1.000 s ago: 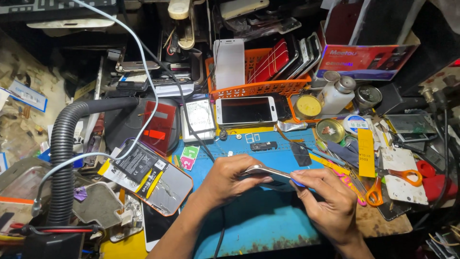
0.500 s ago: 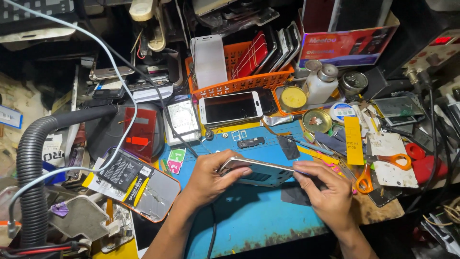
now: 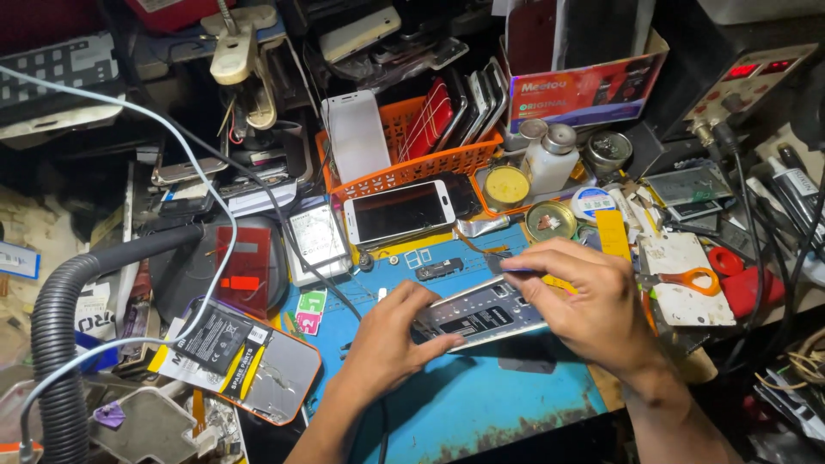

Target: Repairing a smartphone by assembling internal components like the mid-frame and battery.

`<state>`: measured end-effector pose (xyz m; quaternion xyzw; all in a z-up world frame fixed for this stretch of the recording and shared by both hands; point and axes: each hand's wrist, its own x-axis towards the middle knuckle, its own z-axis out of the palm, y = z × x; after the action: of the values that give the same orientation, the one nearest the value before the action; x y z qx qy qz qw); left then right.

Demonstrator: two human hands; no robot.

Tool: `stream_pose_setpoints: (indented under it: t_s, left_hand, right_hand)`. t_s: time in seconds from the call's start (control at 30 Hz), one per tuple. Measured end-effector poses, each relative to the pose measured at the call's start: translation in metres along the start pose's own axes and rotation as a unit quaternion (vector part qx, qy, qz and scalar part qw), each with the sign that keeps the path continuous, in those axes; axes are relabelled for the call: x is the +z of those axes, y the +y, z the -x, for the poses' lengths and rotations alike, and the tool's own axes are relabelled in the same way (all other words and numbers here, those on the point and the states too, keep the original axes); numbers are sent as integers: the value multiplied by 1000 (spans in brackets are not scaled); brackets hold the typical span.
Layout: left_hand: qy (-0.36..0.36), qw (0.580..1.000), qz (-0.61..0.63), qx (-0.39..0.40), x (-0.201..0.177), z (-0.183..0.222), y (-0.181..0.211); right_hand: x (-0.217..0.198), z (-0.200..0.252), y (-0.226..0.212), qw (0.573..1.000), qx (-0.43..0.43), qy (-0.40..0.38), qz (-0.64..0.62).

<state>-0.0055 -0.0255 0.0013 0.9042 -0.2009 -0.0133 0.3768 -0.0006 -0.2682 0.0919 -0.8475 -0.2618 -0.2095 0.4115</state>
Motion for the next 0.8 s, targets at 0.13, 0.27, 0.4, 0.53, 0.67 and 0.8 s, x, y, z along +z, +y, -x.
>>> stream_pose_setpoints:
  t_s: [0.13,0.27,0.4,0.53,0.67,0.8]
  left_hand:
    - [58,994,-12,92,9,0,15]
    - [162,974,1,160,24,2,16]
    - [216,967,81,112,22,4,13]
    - [227,963,113,95,19,5,10]
    - [230,961,108,107,20,5,11]
    - [221,965,108,91,21,5,13]
  right_hand:
    - [12,-13,-15,999,-25,-22,-5]
    - [27,-19,-27,997,-63,-29,-35]
    - [25,-19,-38,998,-18,17,-56]
    - [24,8,-25,998,46,28,-29]
    - [26,19,-25,998,40,43,4]
    - [30,21,-25,997,5,56,50]
